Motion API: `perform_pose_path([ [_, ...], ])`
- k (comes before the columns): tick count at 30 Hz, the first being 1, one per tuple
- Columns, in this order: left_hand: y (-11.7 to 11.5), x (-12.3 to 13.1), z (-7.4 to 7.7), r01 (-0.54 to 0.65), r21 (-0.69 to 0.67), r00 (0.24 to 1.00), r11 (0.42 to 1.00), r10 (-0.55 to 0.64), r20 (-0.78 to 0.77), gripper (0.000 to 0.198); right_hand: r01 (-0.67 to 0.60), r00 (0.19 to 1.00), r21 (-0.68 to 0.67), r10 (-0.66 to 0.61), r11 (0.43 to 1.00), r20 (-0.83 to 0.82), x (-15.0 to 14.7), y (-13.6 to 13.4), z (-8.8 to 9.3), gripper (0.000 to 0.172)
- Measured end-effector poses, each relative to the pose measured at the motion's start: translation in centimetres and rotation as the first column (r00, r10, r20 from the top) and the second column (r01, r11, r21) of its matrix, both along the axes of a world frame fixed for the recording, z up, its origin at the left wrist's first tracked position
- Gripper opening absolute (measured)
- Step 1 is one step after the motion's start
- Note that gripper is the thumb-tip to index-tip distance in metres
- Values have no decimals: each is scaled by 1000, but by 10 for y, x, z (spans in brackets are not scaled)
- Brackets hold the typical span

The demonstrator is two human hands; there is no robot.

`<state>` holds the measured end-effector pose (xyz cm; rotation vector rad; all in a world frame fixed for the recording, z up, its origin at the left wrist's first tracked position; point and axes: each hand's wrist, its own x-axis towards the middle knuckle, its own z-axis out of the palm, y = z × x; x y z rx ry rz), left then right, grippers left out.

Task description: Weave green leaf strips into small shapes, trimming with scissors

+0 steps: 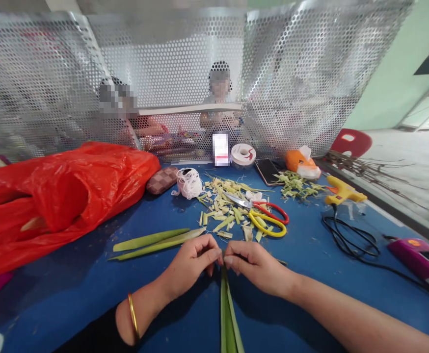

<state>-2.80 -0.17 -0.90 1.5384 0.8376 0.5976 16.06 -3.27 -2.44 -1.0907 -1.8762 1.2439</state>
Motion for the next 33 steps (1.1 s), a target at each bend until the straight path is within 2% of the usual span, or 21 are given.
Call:
perform_pose_path([
  [8,0,0,1,-23,9,1000,1000,23,13,24,21,1000,-15,-22,1000,-17,-1,-1,-2,26],
  [11,-1,-1,3,-58,180,998,982,58,5,23,31,999,3,-31,1000,-18,-1,-1,-2,24],
  [14,-5,-1,5,-56,404,997,913,75,-30,22,38,998,66,-41,997,45,-2,-1,-1,22],
  [18,-12,1,6,-17,519,995,855,68,-79,18,35,993,153,-51,988,104,-3,-3,-1,20],
  [23,-15,6,9,-38,523,984,851,124,-131,18,22,989,242,-55,970,134,-3,-5,-2,24],
  [30,-19,9,20,-43,518,983,854,129,-132,18,-13,992,291,-25,957,126,-6,-6,-2,27],
  [33,-18,12,22,-100,393,990,914,133,-57,20,-11,998,208,-4,978,69,-4,-5,-2,26],
])
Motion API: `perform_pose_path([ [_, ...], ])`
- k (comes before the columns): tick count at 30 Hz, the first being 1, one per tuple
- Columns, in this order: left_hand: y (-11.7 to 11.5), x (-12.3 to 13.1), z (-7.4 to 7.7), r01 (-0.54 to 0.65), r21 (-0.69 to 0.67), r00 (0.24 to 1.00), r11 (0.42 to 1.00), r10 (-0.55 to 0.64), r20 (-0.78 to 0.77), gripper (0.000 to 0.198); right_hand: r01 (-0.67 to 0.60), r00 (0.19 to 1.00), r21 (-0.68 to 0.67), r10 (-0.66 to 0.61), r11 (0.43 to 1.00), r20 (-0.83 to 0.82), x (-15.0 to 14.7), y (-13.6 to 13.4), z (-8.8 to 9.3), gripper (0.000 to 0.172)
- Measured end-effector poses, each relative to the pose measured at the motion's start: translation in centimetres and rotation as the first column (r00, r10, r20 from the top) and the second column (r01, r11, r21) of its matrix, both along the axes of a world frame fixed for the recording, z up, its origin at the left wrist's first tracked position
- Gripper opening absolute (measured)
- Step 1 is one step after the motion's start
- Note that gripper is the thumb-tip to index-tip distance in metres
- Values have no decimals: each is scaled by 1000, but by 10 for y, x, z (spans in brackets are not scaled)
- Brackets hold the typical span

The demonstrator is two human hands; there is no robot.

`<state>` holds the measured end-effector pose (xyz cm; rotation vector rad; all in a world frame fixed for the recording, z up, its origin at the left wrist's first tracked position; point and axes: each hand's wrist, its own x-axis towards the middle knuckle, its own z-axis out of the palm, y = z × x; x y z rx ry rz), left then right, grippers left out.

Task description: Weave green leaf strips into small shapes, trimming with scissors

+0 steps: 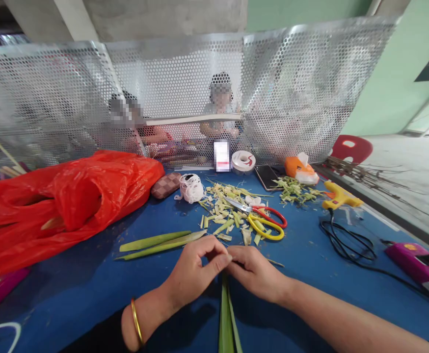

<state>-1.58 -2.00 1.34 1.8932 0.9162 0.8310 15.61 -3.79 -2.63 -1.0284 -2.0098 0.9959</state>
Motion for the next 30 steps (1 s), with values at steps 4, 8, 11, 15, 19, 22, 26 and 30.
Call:
perform_pose_path([
  [4,6,4,-10,-216,-214,964,953,243,108,16,23,993,-198,-46,980,-113,3,2,-2,35],
  [8,7,2,-22,-140,-210,990,968,132,-53,11,-4,975,-292,-61,957,-213,3,3,-3,46],
  [11,4,1,-22,-57,-250,997,966,44,-56,14,-11,968,-311,-68,950,-240,2,4,0,48],
  [15,3,1,-19,-47,-289,998,956,31,-61,10,21,969,-301,-93,953,-227,2,4,3,44],
  [19,2,4,-22,-97,-297,994,950,77,-80,18,45,972,-304,-112,952,-207,3,4,2,39],
  [22,2,6,-27,-130,-269,990,954,113,-80,17,55,976,-304,-115,951,-185,3,5,0,40],
  [26,4,5,-30,-91,-239,995,967,82,-48,13,48,972,-303,-115,952,-206,2,6,-3,42],
  [30,7,1,-30,-30,-194,999,981,37,31,12,24,958,-306,-109,952,-264,3,8,-4,45],
])
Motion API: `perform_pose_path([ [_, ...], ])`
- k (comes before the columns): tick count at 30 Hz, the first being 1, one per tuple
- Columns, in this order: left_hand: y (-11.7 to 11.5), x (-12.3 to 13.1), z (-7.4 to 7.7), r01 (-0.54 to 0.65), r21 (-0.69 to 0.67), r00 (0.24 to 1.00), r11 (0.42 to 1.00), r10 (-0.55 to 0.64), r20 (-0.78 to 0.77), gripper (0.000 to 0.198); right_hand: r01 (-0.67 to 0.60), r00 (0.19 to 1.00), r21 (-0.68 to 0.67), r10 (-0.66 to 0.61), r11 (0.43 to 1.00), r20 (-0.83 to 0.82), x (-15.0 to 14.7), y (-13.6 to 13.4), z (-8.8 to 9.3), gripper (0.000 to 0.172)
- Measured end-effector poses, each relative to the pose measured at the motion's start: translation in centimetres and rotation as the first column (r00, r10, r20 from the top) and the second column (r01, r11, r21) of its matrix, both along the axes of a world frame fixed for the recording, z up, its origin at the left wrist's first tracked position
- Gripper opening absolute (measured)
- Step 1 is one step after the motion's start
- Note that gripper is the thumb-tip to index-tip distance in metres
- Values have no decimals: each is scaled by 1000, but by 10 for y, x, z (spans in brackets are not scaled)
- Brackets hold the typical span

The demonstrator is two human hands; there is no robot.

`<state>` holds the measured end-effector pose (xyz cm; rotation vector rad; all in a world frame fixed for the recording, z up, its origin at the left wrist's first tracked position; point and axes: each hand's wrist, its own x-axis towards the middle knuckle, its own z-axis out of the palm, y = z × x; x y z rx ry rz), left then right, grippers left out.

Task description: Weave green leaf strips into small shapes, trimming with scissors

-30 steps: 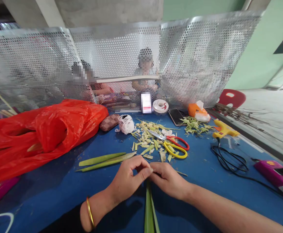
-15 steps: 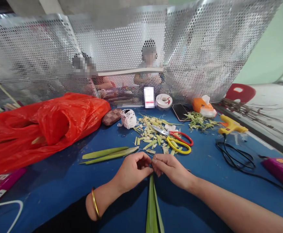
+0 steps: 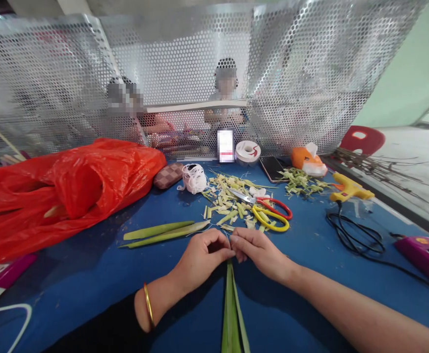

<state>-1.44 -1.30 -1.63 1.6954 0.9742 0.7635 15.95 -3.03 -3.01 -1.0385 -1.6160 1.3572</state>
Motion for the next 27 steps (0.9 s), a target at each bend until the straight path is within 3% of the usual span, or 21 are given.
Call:
perform_pose_path([
  [6,4,-2,0,37,-180,989,983,-10,148,20,-1,1000,0,1,1000,-19,1,1,0,45],
  [16,3,-2,6,107,-266,982,958,-60,178,27,16,999,-50,-18,999,-51,4,2,2,45],
  [27,4,-1,1,72,-128,996,989,-78,-47,15,-16,971,166,-24,986,236,2,-5,7,29],
])
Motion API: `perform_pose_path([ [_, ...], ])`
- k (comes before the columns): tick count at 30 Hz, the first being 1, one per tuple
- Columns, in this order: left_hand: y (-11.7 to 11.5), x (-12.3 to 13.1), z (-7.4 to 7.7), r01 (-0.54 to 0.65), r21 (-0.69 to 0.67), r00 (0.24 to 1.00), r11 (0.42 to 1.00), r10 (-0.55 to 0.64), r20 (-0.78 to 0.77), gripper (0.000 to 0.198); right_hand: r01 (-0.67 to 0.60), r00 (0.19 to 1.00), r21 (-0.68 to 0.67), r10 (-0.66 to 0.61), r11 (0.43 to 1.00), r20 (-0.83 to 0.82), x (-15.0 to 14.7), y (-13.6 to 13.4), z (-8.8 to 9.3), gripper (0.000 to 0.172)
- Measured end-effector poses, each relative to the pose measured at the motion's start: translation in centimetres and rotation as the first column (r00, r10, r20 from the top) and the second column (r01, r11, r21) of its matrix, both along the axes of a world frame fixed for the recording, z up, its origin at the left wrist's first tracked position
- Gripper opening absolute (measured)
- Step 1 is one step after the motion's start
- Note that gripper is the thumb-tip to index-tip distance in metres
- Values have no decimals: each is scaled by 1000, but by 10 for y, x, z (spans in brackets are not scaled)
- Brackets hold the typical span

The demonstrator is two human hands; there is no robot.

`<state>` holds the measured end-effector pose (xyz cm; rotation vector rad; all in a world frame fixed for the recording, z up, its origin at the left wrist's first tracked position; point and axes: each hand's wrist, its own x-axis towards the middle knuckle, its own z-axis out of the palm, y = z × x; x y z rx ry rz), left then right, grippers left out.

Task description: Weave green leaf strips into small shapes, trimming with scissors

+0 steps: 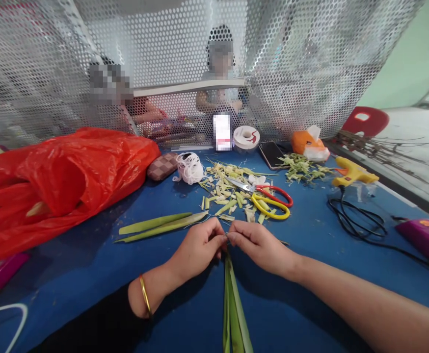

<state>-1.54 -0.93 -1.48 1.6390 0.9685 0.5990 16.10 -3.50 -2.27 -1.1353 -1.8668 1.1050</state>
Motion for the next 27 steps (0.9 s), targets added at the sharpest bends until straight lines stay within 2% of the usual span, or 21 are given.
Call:
perform_pose_path([
  [3,0,-1,-1,-21,-46,1000,999,21,14,14,2,1000,-20,-2,1000,-20,0,-1,-1,30],
  [6,1,0,-4,-65,-155,995,986,76,67,14,-2,992,-69,-7,998,-130,2,0,-1,34],
  [9,3,1,-6,-104,-234,988,967,128,91,13,11,976,8,-9,1000,-217,4,3,2,39],
  [12,5,3,-5,-126,-266,985,956,152,79,11,29,973,89,-7,996,-232,5,5,5,42],
  [19,5,3,-3,-116,-289,989,950,136,50,3,32,961,14,-27,999,-275,3,5,6,38],
  [22,4,3,-4,-100,-263,992,960,117,49,2,25,962,40,-13,999,-271,3,5,6,34],
  [25,3,3,-5,-81,-213,993,974,96,64,4,4,952,71,18,997,-307,6,7,7,22],
  [27,2,3,-4,-66,-183,995,981,78,59,5,56,950,104,-21,993,-311,9,8,7,21],
])
